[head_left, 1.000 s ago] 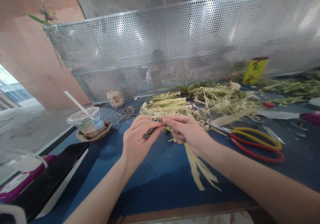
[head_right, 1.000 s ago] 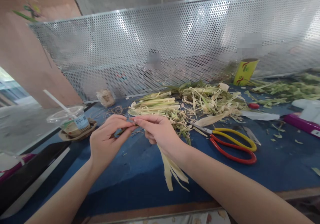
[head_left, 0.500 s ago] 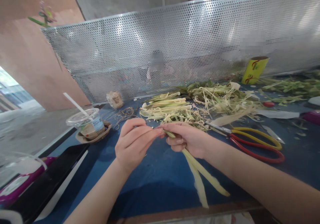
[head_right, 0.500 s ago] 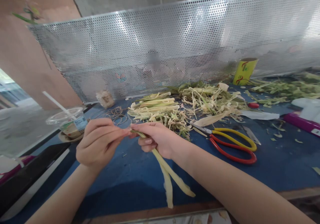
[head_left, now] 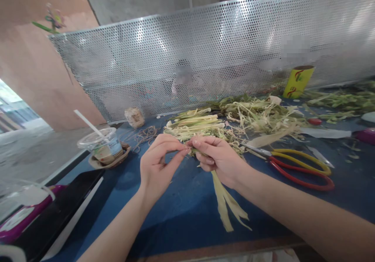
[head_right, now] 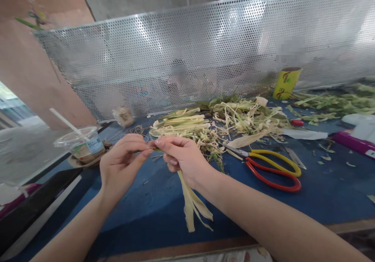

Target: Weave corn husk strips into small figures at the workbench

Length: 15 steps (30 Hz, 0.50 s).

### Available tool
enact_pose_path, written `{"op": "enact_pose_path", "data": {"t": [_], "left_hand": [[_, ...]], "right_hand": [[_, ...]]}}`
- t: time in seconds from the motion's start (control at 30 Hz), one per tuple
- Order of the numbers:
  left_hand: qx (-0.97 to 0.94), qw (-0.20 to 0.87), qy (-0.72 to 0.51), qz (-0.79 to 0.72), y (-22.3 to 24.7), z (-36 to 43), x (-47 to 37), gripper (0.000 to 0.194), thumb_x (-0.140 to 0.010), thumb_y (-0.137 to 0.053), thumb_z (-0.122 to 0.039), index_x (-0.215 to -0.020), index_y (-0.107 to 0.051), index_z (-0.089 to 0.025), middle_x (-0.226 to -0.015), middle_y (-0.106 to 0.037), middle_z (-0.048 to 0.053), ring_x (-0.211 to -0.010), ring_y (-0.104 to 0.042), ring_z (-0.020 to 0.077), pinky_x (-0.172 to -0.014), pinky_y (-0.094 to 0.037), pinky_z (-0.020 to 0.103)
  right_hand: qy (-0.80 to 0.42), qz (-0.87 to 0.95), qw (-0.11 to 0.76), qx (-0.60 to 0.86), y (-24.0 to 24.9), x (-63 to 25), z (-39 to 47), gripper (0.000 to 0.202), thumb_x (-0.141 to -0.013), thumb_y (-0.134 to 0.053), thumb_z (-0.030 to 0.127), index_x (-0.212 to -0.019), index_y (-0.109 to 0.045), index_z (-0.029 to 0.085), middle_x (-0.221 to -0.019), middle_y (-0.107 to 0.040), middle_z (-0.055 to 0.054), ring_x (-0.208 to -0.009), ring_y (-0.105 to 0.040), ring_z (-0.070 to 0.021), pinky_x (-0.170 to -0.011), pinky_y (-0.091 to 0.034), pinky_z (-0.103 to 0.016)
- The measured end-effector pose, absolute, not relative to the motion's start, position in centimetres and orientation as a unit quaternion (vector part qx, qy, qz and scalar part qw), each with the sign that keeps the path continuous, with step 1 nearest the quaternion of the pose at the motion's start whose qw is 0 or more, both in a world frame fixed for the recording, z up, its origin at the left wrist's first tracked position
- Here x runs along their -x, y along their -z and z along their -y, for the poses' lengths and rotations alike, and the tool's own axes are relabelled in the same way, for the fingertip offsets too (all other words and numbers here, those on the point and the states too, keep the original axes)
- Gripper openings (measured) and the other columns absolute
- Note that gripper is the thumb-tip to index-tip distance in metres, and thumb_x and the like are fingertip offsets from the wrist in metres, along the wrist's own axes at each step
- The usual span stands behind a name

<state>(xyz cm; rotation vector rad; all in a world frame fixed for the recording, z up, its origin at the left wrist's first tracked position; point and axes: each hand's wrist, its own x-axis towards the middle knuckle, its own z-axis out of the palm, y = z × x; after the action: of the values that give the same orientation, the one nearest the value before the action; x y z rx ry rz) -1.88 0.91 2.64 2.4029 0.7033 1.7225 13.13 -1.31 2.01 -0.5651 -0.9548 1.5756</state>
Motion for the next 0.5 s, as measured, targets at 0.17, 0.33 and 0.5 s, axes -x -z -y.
{"op": "enact_pose_path", "data": {"t": [0.17, 0.33, 0.5], "left_hand": [[-0.763, 0.193, -0.555, -0.27, -2.38, -1.14, 1.87, 0.004, -0.072, -0.063, -0.018, -0.068, -0.061, -0.019, -0.07, -0.058, 0.0, -0.069, -0.054, 0.0118, -0.063, -0.045, 0.024], [-0.745, 0.27, -0.549, -0.265, -2.26, -1.09, 2.07, 0.006, -0.067, -0.067, -0.017, -0.067, -0.061, -0.018, -0.073, -0.059, 0.001, -0.071, -0.055, 0.0123, -0.065, -0.046, 0.024], [-0.747, 0.249, -0.557, -0.266, -2.59, -1.08, 2.37, 0.003, -0.072, -0.063, -0.018, -0.071, -0.062, -0.019, -0.074, -0.06, 0.001, -0.073, -0.055, 0.0125, -0.065, -0.045, 0.024]], "right_hand": [[-0.684, 0.417, 0.554, 0.227, -2.02, -13.37, 1.04, 0.019, -0.066, -0.07, 0.027, -0.06, -0.056, 0.015, -0.054, -0.043, 0.007, -0.037, -0.027, 0.0001, -0.035, -0.014, -0.016], [-0.669, 0.459, 0.536, 0.233, -2.42, -13.79, 0.67, 0.019, -0.065, -0.07, 0.026, -0.058, -0.056, 0.016, -0.052, -0.046, 0.006, -0.034, -0.028, -0.0003, -0.033, -0.014, -0.016], [-0.658, 0.464, 0.552, 0.219, -2.47, -13.93, 0.7, 0.011, -0.068, -0.068, 0.025, -0.073, -0.067, 0.016, -0.043, -0.04, 0.007, -0.037, -0.031, -0.002, -0.035, -0.016, -0.017]]}}
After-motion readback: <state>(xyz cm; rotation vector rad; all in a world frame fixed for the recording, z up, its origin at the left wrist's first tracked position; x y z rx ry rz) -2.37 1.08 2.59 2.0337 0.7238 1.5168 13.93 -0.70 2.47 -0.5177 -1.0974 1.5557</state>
